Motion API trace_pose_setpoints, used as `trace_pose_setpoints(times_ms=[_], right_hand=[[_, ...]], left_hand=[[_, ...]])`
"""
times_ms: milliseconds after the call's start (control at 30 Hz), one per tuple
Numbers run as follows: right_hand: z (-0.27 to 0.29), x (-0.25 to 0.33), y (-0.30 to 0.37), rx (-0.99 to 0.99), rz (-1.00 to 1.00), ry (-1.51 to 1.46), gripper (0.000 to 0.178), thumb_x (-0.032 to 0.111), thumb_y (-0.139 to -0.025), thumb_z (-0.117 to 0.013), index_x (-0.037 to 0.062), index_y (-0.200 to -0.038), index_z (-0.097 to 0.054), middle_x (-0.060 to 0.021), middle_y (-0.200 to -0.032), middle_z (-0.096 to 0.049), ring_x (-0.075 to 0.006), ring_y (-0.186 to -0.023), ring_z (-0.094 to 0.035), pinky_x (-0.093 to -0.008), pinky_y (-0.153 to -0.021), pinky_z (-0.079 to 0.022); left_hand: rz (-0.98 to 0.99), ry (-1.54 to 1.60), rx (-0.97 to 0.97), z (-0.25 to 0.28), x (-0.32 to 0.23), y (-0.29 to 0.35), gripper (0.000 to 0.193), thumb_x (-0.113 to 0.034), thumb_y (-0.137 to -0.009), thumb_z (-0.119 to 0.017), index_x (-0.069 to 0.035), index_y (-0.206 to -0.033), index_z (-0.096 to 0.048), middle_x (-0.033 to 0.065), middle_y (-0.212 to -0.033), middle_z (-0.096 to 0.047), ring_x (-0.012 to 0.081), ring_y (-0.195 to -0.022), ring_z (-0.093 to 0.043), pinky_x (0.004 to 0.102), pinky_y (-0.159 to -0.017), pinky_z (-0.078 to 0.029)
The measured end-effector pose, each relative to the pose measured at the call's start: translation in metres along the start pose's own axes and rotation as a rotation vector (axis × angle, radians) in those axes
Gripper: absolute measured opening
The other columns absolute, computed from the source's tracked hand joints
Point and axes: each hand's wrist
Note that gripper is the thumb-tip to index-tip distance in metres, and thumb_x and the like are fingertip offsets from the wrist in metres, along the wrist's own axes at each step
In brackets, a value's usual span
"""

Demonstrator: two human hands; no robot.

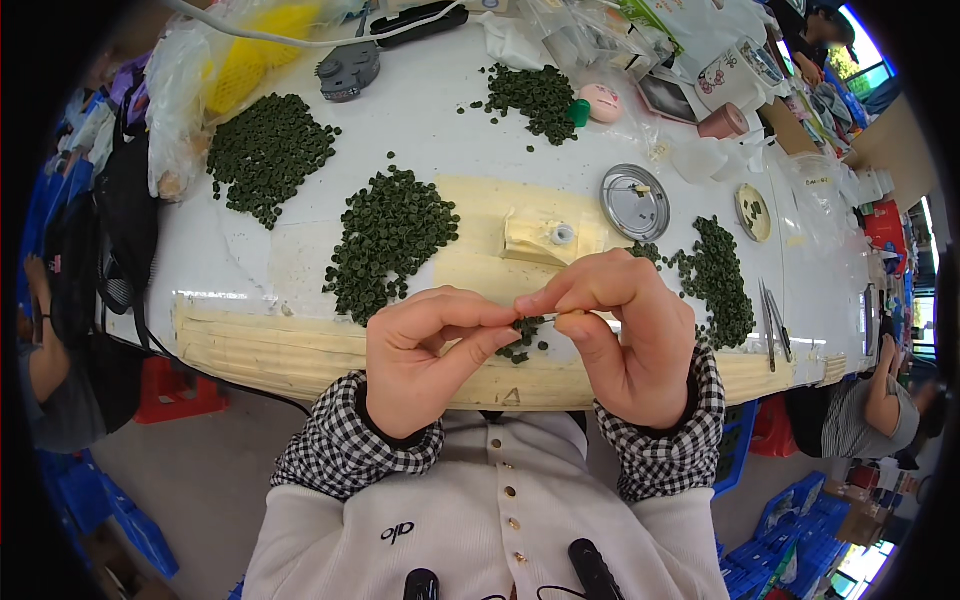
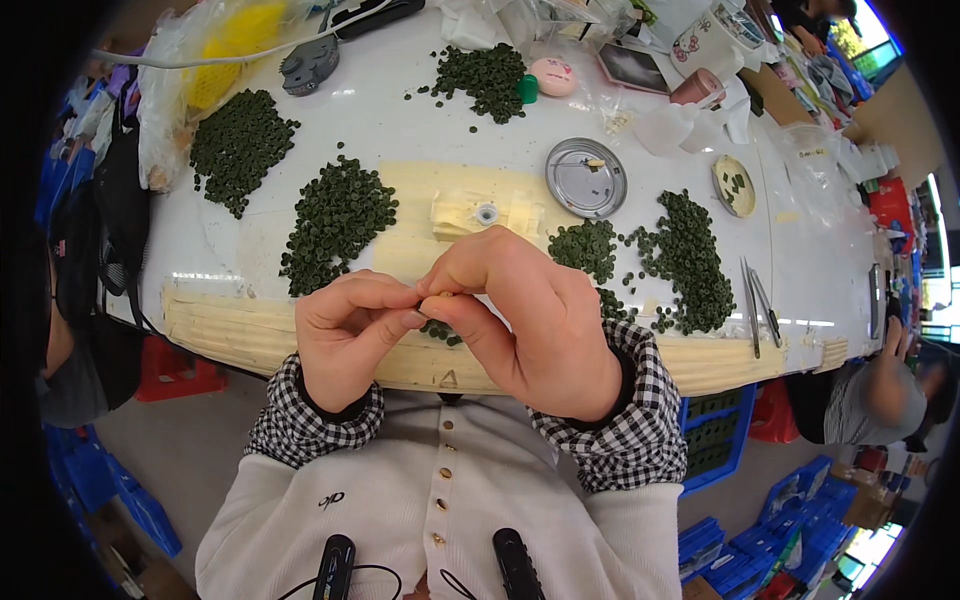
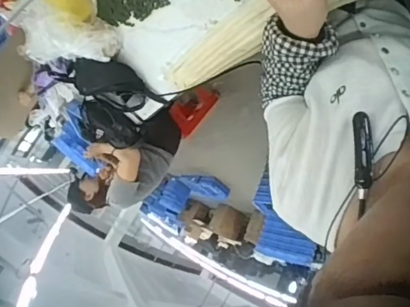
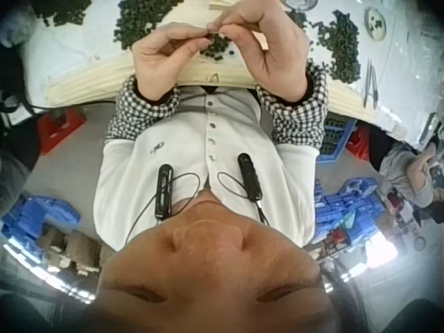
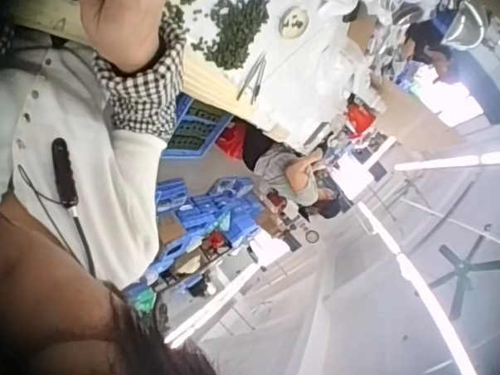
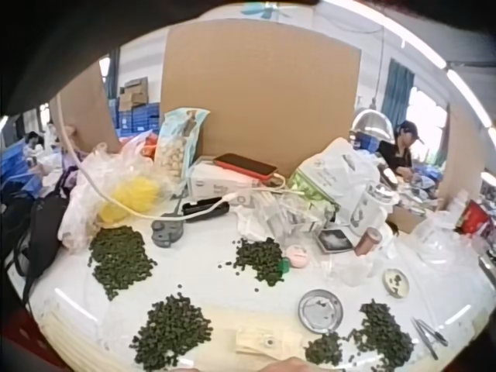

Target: Assembling small green plastic components manually on a workbench.

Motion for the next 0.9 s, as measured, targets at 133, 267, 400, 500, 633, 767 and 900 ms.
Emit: trace_pose_setpoints(times_ms=[133,267,400,500,633,767,900], right_hand=[[-0.001,-0.001,0.0,0.008,0.009,-0.004,0.015,0.016,-0.096,-0.059,0.0032,-0.093,-0.053,-0.0123,-0.086,-0.071,-0.019,-0.078,-0.066,-0.03,-0.076,-0.05],[0.0,0.001,0.0,0.013,0.004,0.003,0.014,0.016,-0.096,-0.059,0.0031,-0.093,-0.053,-0.0128,-0.086,-0.071,-0.0195,-0.078,-0.066,-0.03,-0.076,-0.05],[0.002,-0.001,-0.001,0.018,0.021,-0.026,0.015,0.015,-0.097,-0.057,0.0016,-0.093,-0.053,-0.0129,-0.088,-0.069,-0.0179,-0.079,-0.065,-0.0284,-0.075,-0.05],[-0.004,-0.004,0.002,-0.216,-0.092,-0.15,0.014,0.013,-0.098,-0.055,-0.0004,-0.093,-0.051,-0.0127,-0.09,-0.066,-0.0157,-0.081,-0.064,-0.0268,-0.075,-0.049],[0.003,-0.023,-0.006,-0.398,0.008,0.322,0.01,0.001,-0.087,-0.067,-0.0014,-0.091,-0.058,-0.0102,-0.084,-0.063,-0.0211,-0.073,-0.065,-0.0276,-0.064,-0.05],[-0.002,-0.036,-0.011,-0.293,0.004,0.489,0.012,0.003,-0.082,-0.069,0.0007,-0.089,-0.06,-0.0106,-0.081,-0.06,-0.0286,-0.072,-0.059,-0.0349,-0.064,-0.047],[-0.002,-0.036,-0.01,-0.234,0.01,0.526,0.014,0.005,-0.081,-0.069,0.0015,-0.093,-0.063,-0.0119,-0.083,-0.06,-0.0314,-0.077,-0.057,-0.0372,-0.068,-0.046]], left_hand=[[0.01,-0.003,-0.007,0.0,-0.002,0.0,0.018,0.012,-0.082,-0.066,0.006,-0.099,-0.067,0.0145,-0.097,-0.067,0.0168,-0.09,-0.065,0.0267,-0.08,-0.053],[0.012,0.009,-0.013,-0.002,-0.002,0.0,0.018,0.012,-0.082,-0.066,0.006,-0.099,-0.068,0.0144,-0.097,-0.068,0.0167,-0.09,-0.066,0.0265,-0.08,-0.053],[0.008,0.029,-0.014,-0.001,0.0,0.001,0.018,0.012,-0.082,-0.066,0.006,-0.099,-0.068,0.0145,-0.097,-0.068,0.0164,-0.09,-0.066,0.026,-0.08,-0.053],[0.027,0.026,-0.022,-0.001,0.0,0.002,0.018,0.012,-0.082,-0.066,0.006,-0.099,-0.068,0.0144,-0.097,-0.068,0.016,-0.089,-0.065,0.0256,-0.08,-0.053],[0.041,0.044,-0.03,-0.002,0.001,0.002,0.018,0.012,-0.082,-0.066,0.006,-0.099,-0.068,0.014,-0.097,-0.068,0.0152,-0.088,-0.065,0.0247,-0.078,-0.052],[0.048,0.018,-0.037,-0.002,0.001,0.002,0.018,0.012,-0.082,-0.067,0.005,-0.099,-0.069,0.0134,-0.096,-0.068,0.0144,-0.087,-0.065,0.024,-0.077,-0.051],[0.044,0.013,-0.038,-0.002,0.0,0.001,0.018,0.011,-0.082,-0.067,0.005,-0.099,-0.069,0.0129,-0.097,-0.068,0.014,-0.087,-0.064,0.0239,-0.077,-0.051]])
Point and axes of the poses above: each hand's wrist, its own y-axis away from the middle knuckle, its own z-axis out of the back of the hand, x = y × z
